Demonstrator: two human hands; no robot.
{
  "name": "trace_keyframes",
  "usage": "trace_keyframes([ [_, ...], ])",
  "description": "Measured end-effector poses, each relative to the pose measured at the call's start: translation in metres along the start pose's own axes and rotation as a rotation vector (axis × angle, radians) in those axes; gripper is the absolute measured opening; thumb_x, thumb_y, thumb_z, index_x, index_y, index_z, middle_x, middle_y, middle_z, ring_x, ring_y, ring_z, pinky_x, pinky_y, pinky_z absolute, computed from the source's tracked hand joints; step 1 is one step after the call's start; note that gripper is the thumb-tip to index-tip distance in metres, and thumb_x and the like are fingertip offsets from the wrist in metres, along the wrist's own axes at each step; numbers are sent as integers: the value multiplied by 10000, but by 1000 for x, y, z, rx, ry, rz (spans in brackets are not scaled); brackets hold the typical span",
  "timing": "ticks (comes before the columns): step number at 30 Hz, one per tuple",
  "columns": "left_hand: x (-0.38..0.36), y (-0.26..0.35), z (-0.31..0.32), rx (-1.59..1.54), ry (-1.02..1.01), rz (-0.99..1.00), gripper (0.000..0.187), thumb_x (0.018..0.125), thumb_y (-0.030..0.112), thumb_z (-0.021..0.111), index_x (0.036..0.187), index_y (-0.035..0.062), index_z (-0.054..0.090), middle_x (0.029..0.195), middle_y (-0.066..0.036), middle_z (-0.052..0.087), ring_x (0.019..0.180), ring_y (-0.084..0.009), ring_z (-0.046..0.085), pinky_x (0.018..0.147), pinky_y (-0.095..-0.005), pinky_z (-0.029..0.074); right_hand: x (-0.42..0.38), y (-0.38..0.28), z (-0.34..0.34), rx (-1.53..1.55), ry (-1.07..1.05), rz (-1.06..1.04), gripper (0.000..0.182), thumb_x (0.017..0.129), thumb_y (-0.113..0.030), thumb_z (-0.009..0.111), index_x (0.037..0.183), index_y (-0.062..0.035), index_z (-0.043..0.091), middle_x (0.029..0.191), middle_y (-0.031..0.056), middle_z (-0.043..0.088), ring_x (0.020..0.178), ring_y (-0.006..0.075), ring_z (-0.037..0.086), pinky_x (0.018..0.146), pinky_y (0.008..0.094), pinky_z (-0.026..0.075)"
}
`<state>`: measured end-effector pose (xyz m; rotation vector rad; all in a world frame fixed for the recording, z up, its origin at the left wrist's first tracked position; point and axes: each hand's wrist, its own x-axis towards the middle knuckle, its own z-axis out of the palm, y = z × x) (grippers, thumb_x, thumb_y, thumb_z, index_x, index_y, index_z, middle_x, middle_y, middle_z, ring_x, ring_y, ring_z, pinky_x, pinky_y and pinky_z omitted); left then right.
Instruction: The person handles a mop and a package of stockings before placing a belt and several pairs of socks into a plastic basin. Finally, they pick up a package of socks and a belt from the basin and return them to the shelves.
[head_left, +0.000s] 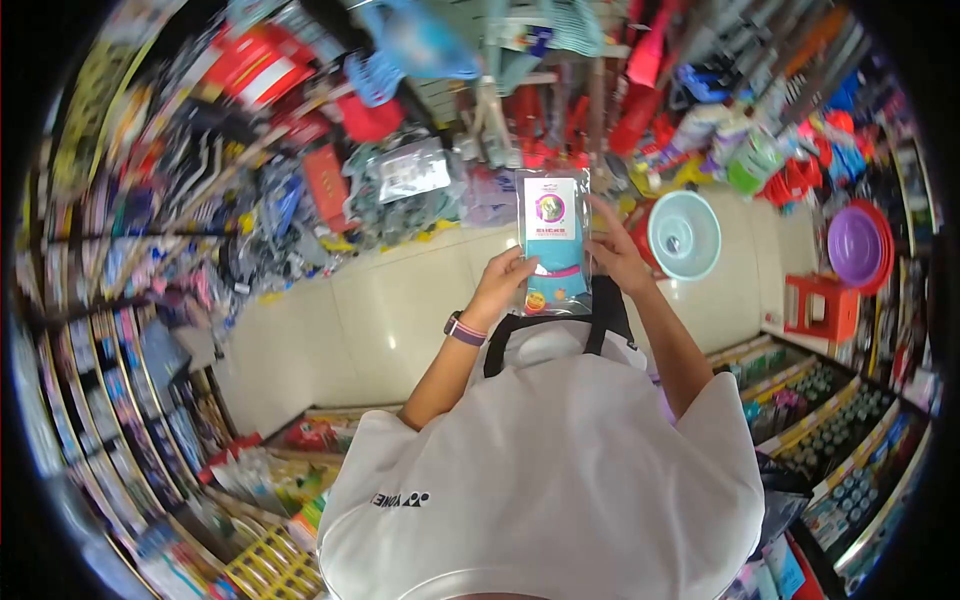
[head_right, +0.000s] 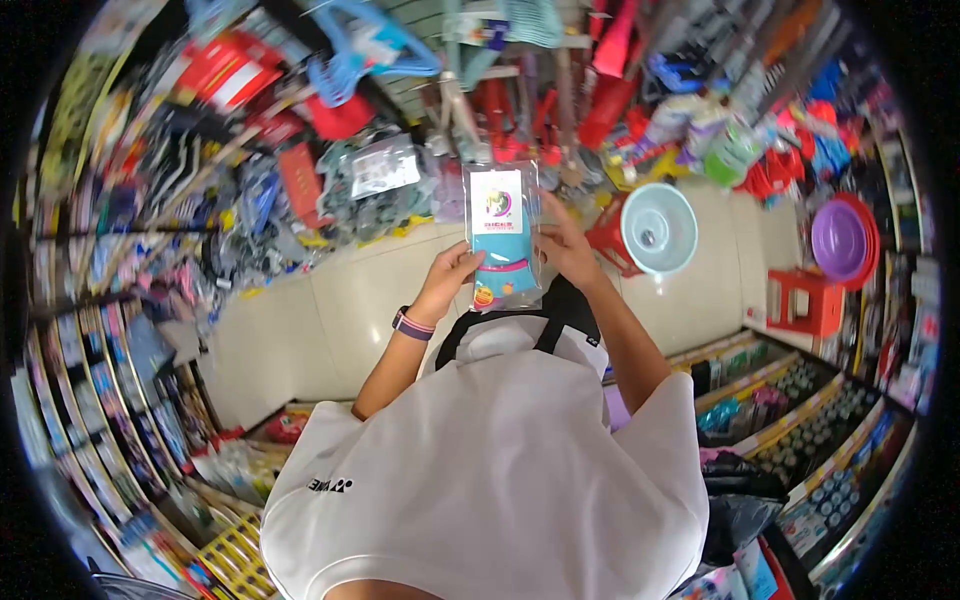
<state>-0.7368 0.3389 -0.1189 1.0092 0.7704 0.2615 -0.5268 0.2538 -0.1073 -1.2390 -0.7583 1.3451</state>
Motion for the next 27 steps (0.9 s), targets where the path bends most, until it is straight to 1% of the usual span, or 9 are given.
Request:
trace_keyframes([
  [1,-17,5,-13,-41,68,52,251,867,194,536,1066,42,547,821,13,591,740,-47,537,686,-211,433,6,2,21,-9,-21,-67,662,844,-11,473,1391,-141,123,739,32,514,606,86,468,561,225,397],
  [2,-33,13,-26,-58,106,98,251,867,194,536,1066,42,547,821,13,591,740,-47,537,686,-211,433,13,-1,43,-34,-75,-81,662,844,-11,473,1391,-141,123,739,32,514,606,86,468,561,225,397],
  [4,-71,31,-45,-201,294,196,260,868,167,534,1075,11,540,843,-4,601,716,-44,524,646,-228,423,22,-5,89,-5,-75,-53,646,853,-36,492,1387,-126,139,839,58,541,626,94,475,578,225,401],
  [7,-115,37,-82,-349,461,323,250,867,156,534,1064,1,541,853,-10,605,754,-53,540,657,-215,429,34,22,133,-270,-228,66,487,890,-195,480,1318,-64,288,931,67,565,689,103,491,631,229,410],
  [9,-141,35,-103,-395,600,448,233,862,136,537,1049,-4,542,856,-16,606,764,-60,544,660,-213,435,33,23,166,-127,-484,261,422,896,-266,471,1245,-47,379,959,79,569,712,100,491,665,227,414],
  [12,-176,16,-128,-476,836,671,212,851,115,550,1034,8,542,877,-22,606,776,-72,557,672,-222,451,35,30,231,157,-823,424,436,897,-275,473,1255,-54,359,1048,121,557,747,107,507,698,241,427],
  [15,-210,13,-137,-565,1056,841,212,830,67,565,1029,5,526,904,-42,599,778,-81,559,670,-231,460,34,37,296,118,-931,486,441,901,-269,464,1267,-54,341,1073,125,542,802,123,524,727,263,429],
  [22,-266,2,-174,-598,1381,888,313,774,13,624,1041,-26,465,927,-84,580,793,-139,584,674,-252,485,66,79,404,285,-1145,720,318,923,-259,419,1178,-70,401,1085,137,538,873,163,542,768,289,427],
  [27,-275,-6,-244,-471,1597,722,285,767,30,637,1008,-26,494,917,-77,577,749,-122,565,679,-262,484,106,85,472,348,-1071,770,236,914,-230,435,1113,-103,429,1071,174,560,871,210,553,790,335,419],
])
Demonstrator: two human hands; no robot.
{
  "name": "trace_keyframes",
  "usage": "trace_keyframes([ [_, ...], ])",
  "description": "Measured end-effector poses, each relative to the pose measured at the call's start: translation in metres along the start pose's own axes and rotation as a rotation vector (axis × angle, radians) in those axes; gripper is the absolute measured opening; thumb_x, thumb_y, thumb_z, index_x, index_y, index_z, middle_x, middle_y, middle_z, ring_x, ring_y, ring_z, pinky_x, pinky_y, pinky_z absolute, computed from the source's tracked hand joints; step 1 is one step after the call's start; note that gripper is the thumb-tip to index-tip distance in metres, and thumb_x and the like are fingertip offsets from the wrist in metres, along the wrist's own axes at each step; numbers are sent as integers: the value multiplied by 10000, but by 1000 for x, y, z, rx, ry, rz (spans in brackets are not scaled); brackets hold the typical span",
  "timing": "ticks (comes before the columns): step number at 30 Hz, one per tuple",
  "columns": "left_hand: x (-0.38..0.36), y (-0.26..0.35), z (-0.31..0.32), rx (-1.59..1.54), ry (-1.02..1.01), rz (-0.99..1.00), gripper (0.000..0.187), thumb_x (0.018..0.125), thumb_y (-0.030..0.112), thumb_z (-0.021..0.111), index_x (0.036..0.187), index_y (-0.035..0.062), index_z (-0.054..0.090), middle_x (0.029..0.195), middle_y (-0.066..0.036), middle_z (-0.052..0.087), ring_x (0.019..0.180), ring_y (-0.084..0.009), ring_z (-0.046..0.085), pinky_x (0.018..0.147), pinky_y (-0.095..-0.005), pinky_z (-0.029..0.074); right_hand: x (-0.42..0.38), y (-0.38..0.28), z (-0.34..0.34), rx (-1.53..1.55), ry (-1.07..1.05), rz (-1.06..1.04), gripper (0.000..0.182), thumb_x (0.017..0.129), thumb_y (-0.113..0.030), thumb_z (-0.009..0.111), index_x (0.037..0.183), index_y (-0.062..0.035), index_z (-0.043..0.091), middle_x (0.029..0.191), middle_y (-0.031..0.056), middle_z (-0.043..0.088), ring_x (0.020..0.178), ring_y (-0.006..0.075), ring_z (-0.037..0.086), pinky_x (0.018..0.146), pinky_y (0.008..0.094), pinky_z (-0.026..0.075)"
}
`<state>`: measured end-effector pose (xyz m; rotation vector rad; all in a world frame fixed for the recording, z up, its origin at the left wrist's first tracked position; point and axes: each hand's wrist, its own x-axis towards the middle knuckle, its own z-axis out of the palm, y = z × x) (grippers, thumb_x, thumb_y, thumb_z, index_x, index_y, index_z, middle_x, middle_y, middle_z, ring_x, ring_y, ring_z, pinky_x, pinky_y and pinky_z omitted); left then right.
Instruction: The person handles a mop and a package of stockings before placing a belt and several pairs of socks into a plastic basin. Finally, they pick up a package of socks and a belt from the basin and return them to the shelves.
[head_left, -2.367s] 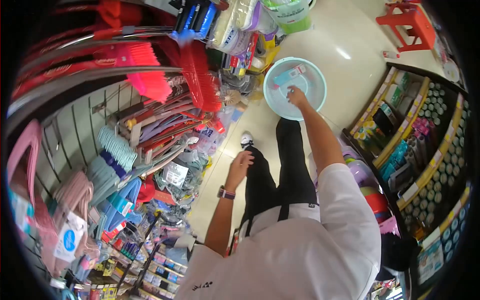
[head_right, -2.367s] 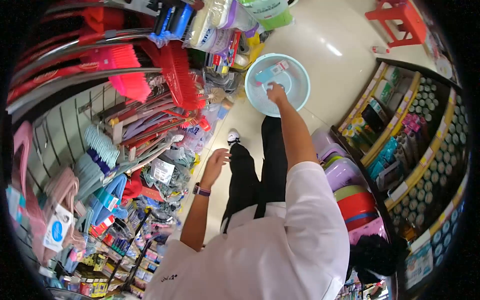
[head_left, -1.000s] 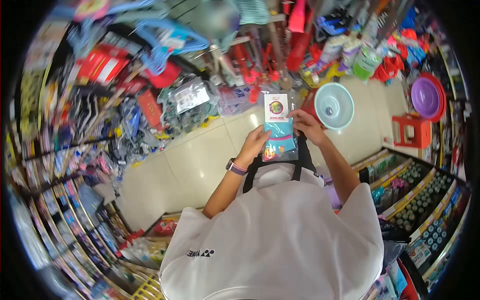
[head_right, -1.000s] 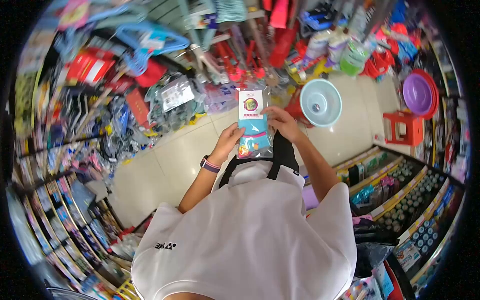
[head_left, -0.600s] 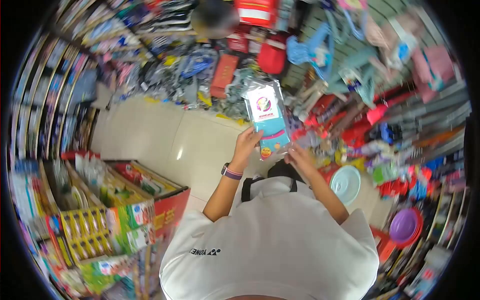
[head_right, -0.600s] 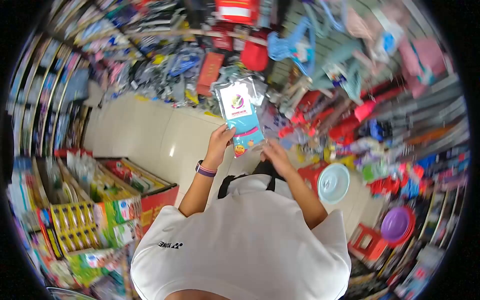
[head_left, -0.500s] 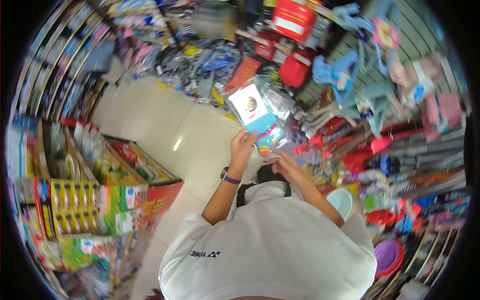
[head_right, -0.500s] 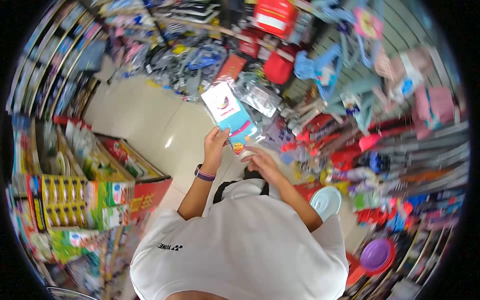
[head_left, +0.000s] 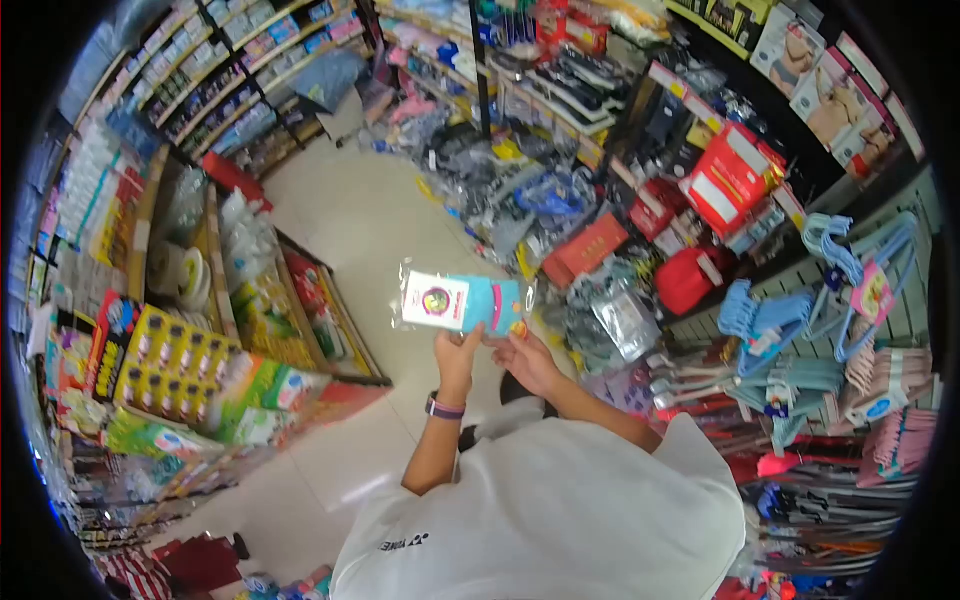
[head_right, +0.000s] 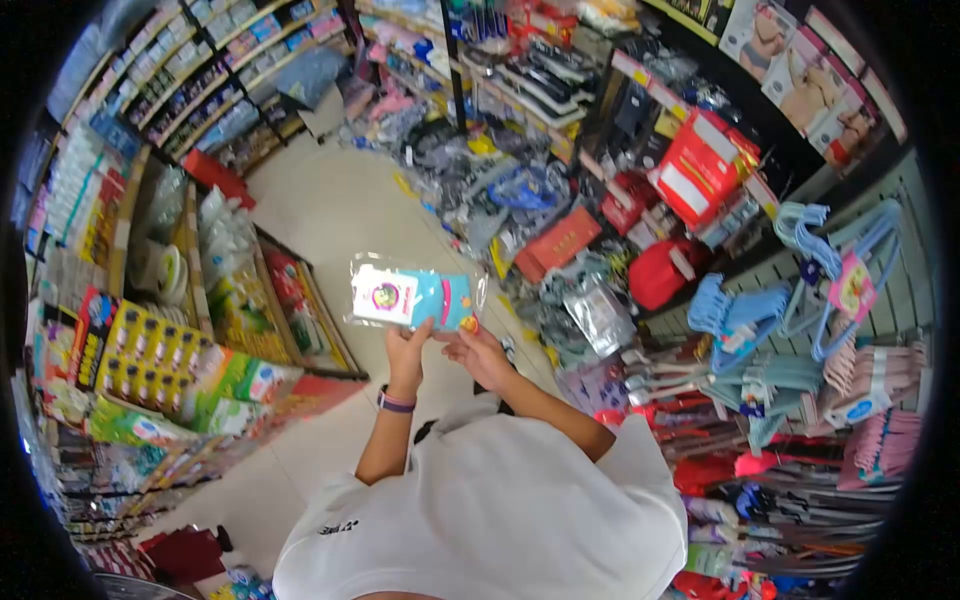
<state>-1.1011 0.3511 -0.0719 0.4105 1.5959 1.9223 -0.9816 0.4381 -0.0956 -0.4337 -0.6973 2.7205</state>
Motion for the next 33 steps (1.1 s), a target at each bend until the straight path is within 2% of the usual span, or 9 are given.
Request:
trace_keyframes([
  [4,63,10,32,-162,61,14,265,777,54,630,996,-36,511,873,-61,577,722,-112,555,680,-258,486,51,-48,-6,52,29,-41,222,910,-213,433,1101,-102,433,1107,171,555,910,224,560,806,330,415],
  [7,116,-4,46,-83,-61,-52,287,798,88,611,1027,-48,505,860,-60,573,738,-111,555,684,-255,489,87,-81,-30,117,79,-94,227,899,-207,446,1097,-98,428,1091,161,566,908,227,564,804,328,416],
  [9,151,-12,53,23,-250,-221,321,838,121,562,1125,4,478,1031,-72,563,870,-160,566,739,-283,482,105,-95,-52,158,170,-120,230,893,-215,455,1093,-101,447,1085,151,570,909,232,570,778,321,419],
  [10,165,-13,58,24,-260,-228,321,838,121,562,1125,4,478,1031,-72,563,870,-160,566,739,-283,482,113,-102,-63,194,255,-133,234,886,-223,465,1088,-104,466,1080,141,574,911,238,576,752,314,422],
  [15,222,-14,59,191,-514,-382,310,873,188,507,1137,30,476,1082,-104,568,914,-174,577,762,-290,467,142,-134,-102,296,352,-190,199,879,-230,473,1027,-98,489,1006,128,605,871,227,588,713,318,430],
  [21,276,-27,27,184,-434,-504,313,879,213,471,1134,32,478,1054,-103,584,901,-180,588,777,-284,460,196,-173,-112,358,404,-242,179,876,-233,476,987,-96,508,990,126,613,831,218,592,702,313,429],
  [27,352,-27,6,174,-454,-518,302,885,185,425,1136,27,477,1044,-122,587,904,-200,590,771,-296,473,273,-210,-103,381,432,-380,165,865,-223,497,963,-95,534,943,113,626,824,213,599,688,308,440],
  [32,429,-10,-2,126,-462,-454,285,897,198,416,1115,26,478,1027,-131,588,897,-207,592,763,-299,476,349,-282,-78,361,424,-519,178,859,-225,509,965,-85,537,939,112,626,817,199,605,661,295,461],
  [33,445,-9,-3,121,-481,-451,285,897,198,416,1115,26,478,1027,-131,588,897,-207,592,763,-299,476,366,-306,-73,271,355,-585,222,868,-254,497,990,-73,538,952,111,622,811,187,600,667,286,463],
])
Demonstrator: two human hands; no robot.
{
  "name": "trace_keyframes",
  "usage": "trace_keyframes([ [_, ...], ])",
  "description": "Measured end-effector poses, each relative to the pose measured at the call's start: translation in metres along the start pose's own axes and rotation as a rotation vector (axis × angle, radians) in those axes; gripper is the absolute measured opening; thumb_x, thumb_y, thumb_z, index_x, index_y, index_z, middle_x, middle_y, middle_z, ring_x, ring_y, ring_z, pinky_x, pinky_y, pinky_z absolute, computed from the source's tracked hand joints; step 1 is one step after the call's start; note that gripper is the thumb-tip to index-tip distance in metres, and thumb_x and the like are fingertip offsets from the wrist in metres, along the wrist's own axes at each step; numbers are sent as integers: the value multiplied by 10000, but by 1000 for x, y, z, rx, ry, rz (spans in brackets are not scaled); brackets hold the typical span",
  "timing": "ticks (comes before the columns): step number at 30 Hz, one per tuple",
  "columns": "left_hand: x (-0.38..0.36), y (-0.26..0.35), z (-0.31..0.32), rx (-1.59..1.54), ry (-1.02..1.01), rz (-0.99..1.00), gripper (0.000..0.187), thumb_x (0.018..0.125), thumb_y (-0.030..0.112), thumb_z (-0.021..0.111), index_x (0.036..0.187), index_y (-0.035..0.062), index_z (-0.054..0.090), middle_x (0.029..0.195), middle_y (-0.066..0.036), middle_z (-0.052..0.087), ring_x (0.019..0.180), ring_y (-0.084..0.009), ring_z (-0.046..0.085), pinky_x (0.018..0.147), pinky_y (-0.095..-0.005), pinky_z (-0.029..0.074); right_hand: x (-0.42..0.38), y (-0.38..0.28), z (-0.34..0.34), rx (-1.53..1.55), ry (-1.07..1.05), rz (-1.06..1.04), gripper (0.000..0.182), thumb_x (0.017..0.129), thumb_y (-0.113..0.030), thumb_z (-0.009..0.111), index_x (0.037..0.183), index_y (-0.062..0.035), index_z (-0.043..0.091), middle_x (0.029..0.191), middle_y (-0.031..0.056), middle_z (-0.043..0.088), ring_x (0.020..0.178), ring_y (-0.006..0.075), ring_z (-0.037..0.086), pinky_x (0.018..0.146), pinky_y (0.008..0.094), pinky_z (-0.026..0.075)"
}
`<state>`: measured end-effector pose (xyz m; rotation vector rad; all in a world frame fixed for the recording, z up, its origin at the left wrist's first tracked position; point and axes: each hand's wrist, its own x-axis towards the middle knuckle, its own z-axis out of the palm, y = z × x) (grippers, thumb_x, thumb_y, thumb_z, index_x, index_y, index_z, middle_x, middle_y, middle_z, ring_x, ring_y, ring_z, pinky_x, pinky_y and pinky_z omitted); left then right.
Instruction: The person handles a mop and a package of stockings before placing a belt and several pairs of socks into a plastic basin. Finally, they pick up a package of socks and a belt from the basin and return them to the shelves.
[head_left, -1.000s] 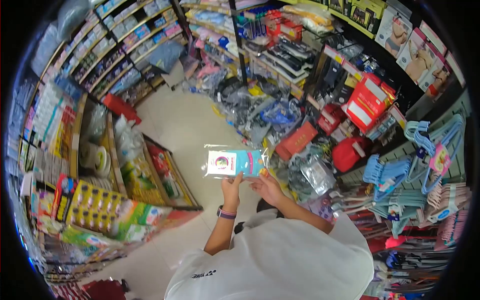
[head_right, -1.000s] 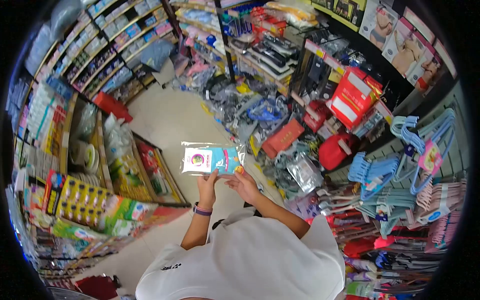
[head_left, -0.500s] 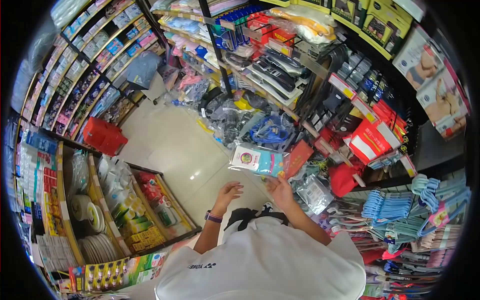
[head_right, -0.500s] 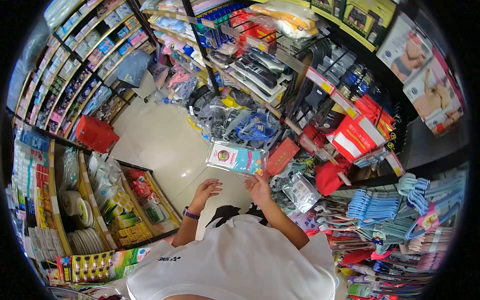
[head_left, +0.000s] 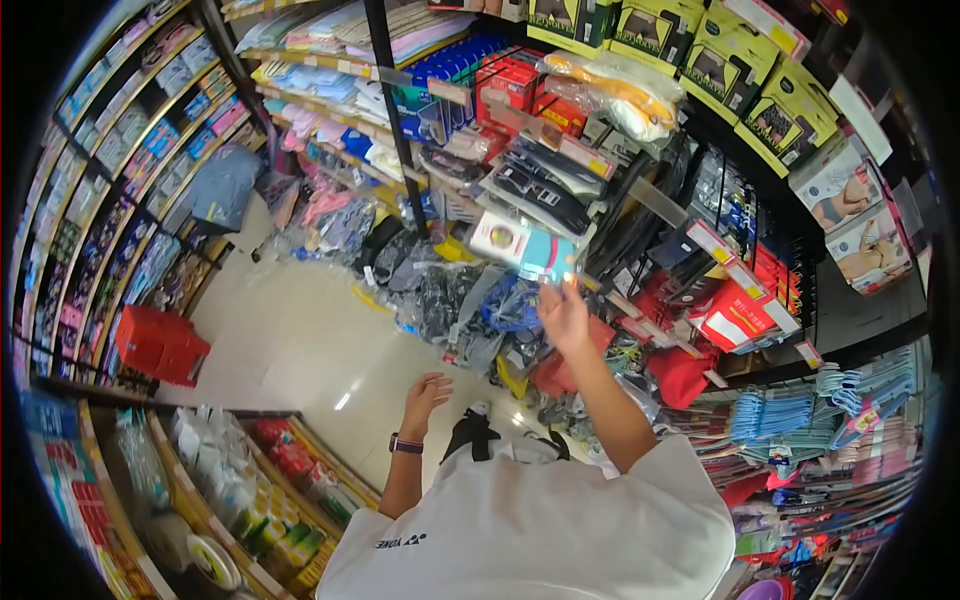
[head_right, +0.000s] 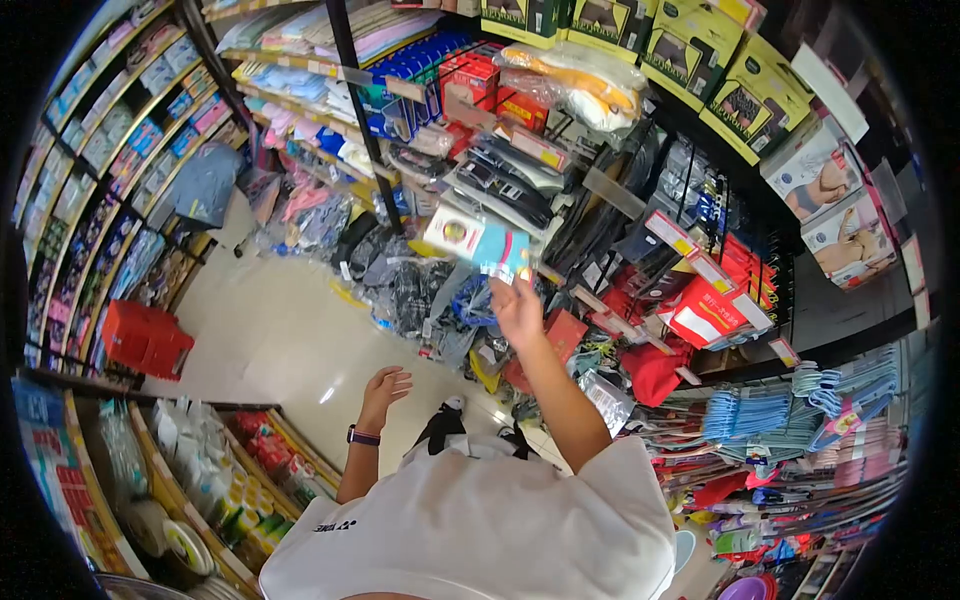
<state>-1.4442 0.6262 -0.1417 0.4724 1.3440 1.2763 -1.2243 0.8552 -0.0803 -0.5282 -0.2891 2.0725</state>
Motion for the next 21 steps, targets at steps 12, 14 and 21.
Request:
trace_keyframes([
  [12,84,20,-50,174,-126,-81,255,902,233,424,1092,81,500,1016,-104,593,866,-180,586,756,-289,452,137,-71,56,-344,91,-272,458,882,-226,477,1273,-70,298,1195,163,496,1069,266,519,809,306,452],
  [14,94,20,-44,215,-178,-87,267,898,245,429,1096,78,498,1021,-105,592,867,-184,585,762,-292,452,126,-54,29,-355,120,-236,424,844,-234,530,1212,-61,412,1166,168,520,1022,252,529,770,334,451],
  [21,156,-5,1,419,-481,-250,316,874,272,467,1112,64,480,1064,-126,578,909,-209,580,765,-312,464,-53,18,-149,-521,566,-117,333,843,-172,513,1160,-82,466,1014,87,590,822,160,602,676,266,469],
])
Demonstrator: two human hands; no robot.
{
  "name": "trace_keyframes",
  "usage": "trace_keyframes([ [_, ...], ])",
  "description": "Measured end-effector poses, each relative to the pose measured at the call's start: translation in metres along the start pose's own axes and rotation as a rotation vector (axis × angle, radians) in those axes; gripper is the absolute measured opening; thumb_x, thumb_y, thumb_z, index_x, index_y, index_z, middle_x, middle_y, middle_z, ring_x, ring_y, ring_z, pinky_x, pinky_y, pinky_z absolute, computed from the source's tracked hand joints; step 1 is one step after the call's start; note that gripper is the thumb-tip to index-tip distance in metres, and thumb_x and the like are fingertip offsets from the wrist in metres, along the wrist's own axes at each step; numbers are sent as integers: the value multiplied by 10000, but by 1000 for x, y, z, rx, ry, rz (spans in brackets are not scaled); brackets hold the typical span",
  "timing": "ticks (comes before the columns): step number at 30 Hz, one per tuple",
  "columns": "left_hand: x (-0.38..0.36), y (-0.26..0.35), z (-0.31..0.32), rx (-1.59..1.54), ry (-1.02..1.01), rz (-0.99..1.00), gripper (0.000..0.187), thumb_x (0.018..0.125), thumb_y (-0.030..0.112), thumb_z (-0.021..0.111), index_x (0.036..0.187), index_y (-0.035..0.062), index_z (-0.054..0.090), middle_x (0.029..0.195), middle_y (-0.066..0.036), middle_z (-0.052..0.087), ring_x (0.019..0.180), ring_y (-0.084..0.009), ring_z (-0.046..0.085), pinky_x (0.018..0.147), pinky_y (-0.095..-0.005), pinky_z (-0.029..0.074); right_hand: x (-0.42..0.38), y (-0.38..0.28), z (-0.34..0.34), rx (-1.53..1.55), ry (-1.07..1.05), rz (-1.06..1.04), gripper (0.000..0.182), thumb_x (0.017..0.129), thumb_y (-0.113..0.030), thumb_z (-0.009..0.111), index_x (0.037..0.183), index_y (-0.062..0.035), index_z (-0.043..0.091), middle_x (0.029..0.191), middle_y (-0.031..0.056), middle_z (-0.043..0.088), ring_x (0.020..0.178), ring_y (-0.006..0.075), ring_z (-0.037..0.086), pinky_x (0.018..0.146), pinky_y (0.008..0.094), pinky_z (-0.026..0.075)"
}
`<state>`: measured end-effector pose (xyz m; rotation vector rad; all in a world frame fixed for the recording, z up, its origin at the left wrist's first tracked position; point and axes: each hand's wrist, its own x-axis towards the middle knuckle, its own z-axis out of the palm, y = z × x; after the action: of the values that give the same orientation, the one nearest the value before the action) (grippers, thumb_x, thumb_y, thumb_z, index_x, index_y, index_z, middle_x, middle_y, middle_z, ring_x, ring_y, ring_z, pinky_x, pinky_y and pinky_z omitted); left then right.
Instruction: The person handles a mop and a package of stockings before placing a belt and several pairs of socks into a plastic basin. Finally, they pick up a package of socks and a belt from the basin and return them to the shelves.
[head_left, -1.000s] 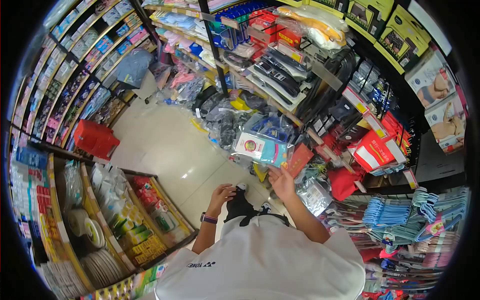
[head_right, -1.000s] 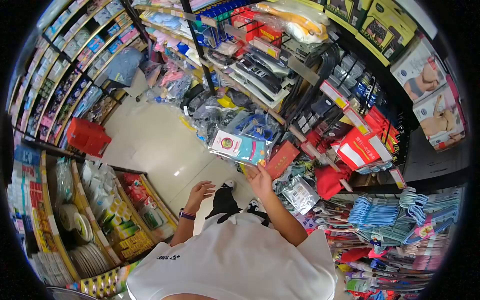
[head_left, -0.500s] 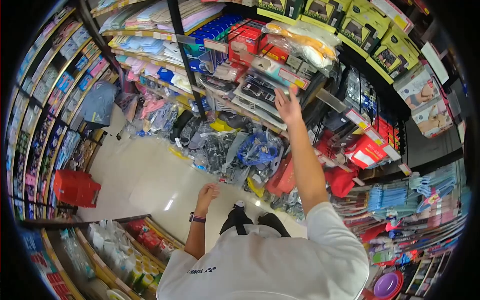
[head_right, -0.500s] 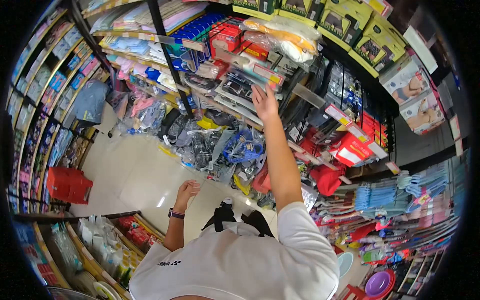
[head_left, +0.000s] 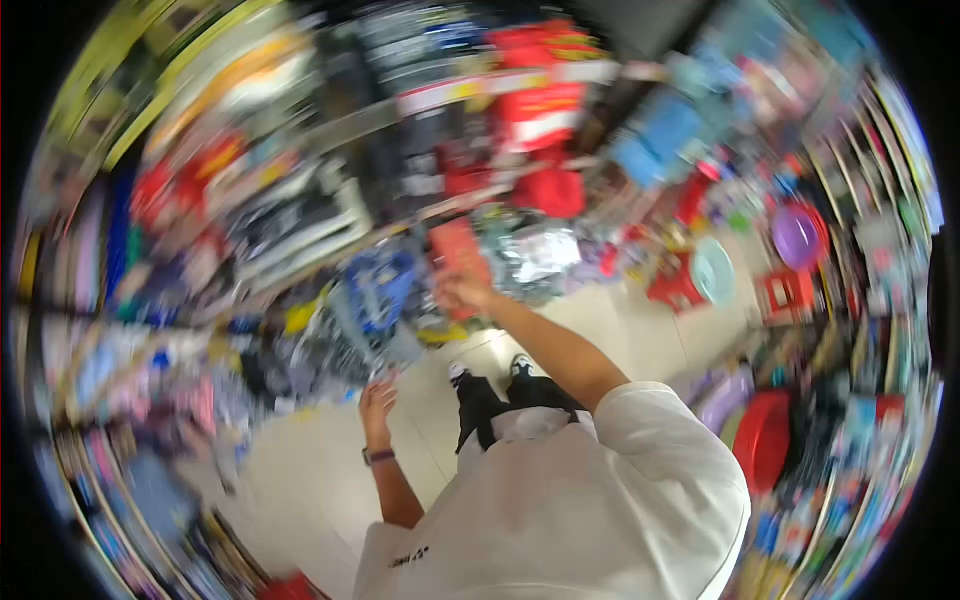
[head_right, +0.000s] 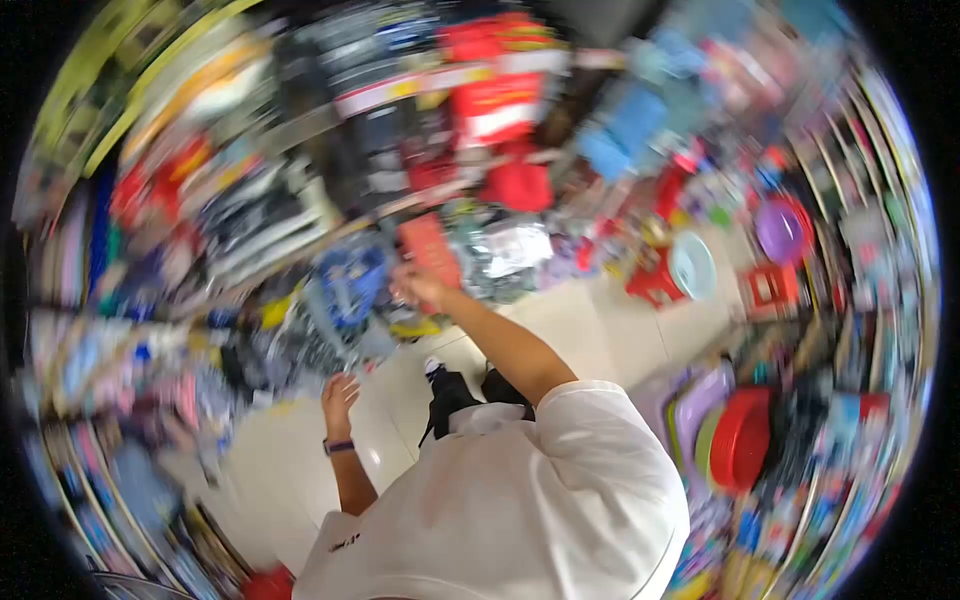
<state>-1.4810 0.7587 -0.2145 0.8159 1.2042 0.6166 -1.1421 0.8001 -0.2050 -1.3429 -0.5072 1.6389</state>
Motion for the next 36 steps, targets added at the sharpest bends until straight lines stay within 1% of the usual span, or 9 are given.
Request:
trace_keyframes([
  [3,55,10,17,94,-125,-68,326,870,264,478,1122,58,474,1086,-133,569,930,-227,575,784,-328,462,-86,51,-106,-14,457,136,280,841,-152,495,1114,-89,508,938,75,614,749,164,611,638,274,478],
  [5,78,21,44,120,-154,-69,329,869,258,482,1127,55,472,1095,-135,564,942,-235,571,799,-338,458,-152,103,-177,190,711,127,301,833,-149,473,1125,-90,511,940,90,616,773,192,606,679,303,478],
  [9,105,60,119,255,-242,20,309,876,263,465,1100,51,482,1073,-134,568,907,-228,581,756,-312,450,-301,122,-222,340,1059,61,283,869,-168,406,1120,-83,505,972,119,603,820,214,596,737,342,473],
  [13,127,54,220,319,-379,28,296,873,246,470,1095,50,483,1050,-132,573,891,-215,581,740,-299,448,-402,149,-240,439,1268,-63,290,838,-171,426,1097,-68,505,948,110,610,797,195,601,695,323,469],
  [18,94,16,384,442,-646,80,292,880,233,458,1109,54,480,1007,-110,590,852,-192,589,705,-277,453,-478,246,-266,547,1381,-36,330,869,-251,461,1129,-48,483,950,130,605,799,220,600,696,337,484],
  [20,76,-11,438,478,-676,53,305,873,233,465,1110,40,478,1018,-116,589,857,-196,591,712,-288,458,-486,355,-291,649,1426,-38,349,848,-274,510,1109,-45,486,913,139,611,733,226,610,623,324,496],
  [23,23,-45,520,525,-822,45,280,882,215,458,1107,50,482,1004,-99,592,848,-179,591,677,-266,462,-521,413,-278,794,1316,343,294,841,-215,487,1080,-43,484,920,158,606,726,257,613,570,343,484],
  [27,-39,-93,608,691,-960,-4,274,888,222,446,1093,47,496,1016,-99,593,852,-180,591,686,-267,460,-556,446,-272,985,1336,483,288,839,-206,471,1091,-67,485,950,161,599,760,265,611,590,356,465],
  [36,-103,-153,747,887,-1152,-88,302,890,252,452,1115,55,491,1028,-102,596,875,-184,591,731,-285,449,-578,416,-365,939,1361,227,335,850,-236,460,1124,-46,492,947,145,608,742,226,613,639,326,487],
])
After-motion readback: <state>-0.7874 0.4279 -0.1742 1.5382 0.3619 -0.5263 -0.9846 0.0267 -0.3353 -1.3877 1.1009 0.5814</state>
